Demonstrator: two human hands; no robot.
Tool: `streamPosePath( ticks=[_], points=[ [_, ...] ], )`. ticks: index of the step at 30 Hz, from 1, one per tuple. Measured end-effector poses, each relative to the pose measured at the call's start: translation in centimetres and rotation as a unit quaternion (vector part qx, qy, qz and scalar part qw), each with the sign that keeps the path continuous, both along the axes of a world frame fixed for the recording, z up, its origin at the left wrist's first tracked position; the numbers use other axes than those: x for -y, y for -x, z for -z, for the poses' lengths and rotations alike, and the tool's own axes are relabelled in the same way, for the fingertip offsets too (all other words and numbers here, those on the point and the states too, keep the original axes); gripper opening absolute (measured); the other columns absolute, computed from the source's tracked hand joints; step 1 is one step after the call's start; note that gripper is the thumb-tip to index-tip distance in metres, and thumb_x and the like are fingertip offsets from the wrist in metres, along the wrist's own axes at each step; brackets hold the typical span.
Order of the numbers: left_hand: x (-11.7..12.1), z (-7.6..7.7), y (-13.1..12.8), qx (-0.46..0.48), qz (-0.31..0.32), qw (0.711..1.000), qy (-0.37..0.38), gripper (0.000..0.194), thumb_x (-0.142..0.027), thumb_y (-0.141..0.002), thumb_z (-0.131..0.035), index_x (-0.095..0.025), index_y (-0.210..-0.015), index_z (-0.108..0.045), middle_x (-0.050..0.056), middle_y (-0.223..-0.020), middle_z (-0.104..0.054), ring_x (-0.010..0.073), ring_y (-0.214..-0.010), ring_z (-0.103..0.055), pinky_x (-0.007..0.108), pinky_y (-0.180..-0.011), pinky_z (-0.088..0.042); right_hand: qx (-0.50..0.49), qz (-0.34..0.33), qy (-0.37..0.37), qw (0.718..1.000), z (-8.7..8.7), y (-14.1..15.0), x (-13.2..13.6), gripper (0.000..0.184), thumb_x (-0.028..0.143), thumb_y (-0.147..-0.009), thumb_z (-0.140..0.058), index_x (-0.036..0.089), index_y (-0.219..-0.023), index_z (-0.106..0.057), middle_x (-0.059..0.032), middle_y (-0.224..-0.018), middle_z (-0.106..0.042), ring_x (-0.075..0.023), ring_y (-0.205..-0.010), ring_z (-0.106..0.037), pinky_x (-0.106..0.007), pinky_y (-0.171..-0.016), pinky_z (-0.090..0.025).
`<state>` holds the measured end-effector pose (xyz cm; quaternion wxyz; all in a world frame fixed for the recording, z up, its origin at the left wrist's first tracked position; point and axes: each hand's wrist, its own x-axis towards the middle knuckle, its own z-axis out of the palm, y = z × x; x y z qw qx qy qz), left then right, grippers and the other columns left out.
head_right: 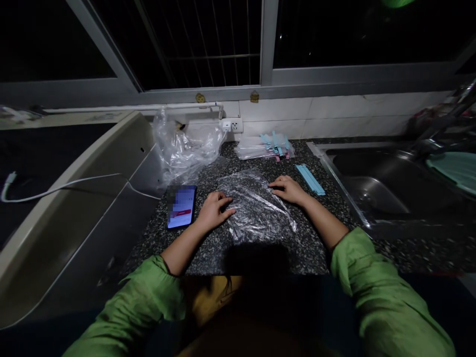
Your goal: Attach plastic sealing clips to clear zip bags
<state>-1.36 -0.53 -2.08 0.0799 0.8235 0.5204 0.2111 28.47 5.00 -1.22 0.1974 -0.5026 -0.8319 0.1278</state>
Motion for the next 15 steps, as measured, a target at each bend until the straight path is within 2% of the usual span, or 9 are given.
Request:
streamPosePath(
  ticks=[4, 10, 15],
  points=[
    [-0.5, 0.4, 0.0, -0.004, -0.001, 1.0, 0.01, 0.027, -0.036, -0.077, -0.061, -0.022, -0.098, -0.07, 0.007, -0.095, -0.058, 0.023, -0.097, -0.049, 0.036, -0.088, -0.042, 0.009, -0.019, -0.007, 1.0, 0.6, -0.3, -0.7, 0.02, 0.027, -0.076, -0.06, 0.02, -0.092, -0.07, -0.0072, -0.092, -0.063, -0.0195, -0.091, -0.054, -0.034, -0.086, -0.04],
    [-0.8, 0.7, -0.2, 0.03, -0.019, 0.999, -0.016, 0.013, -0.022, -0.079, -0.057, -0.021, -0.079, -0.07, 0.006, -0.088, -0.059, 0.0211, -0.091, -0.05, 0.034, -0.08, -0.043, -0.023, -0.018, -0.043, 0.999, 1.5, -0.1, -0.6, 0.014, 0.027, -0.078, -0.056, 0.019, -0.07, -0.064, -0.0052, -0.078, -0.064, -0.0192, -0.081, -0.054, -0.033, -0.079, -0.041],
    [-1.4, 0.4, 0.1, 0.119, -0.052, 0.988, -0.078, 0.009, -0.017, -0.076, -0.057, -0.019, -0.073, -0.064, 0.005, -0.084, -0.06, 0.0199, -0.088, -0.051, 0.034, -0.08, -0.043, -0.08, -0.014, -0.1, 0.992, 0.6, 0.4, -0.8, 0.014, 0.027, -0.079, -0.053, 0.02, -0.069, -0.059, -0.0048, -0.073, -0.062, -0.0195, -0.076, -0.054, -0.034, -0.074, -0.042]
  ],
)
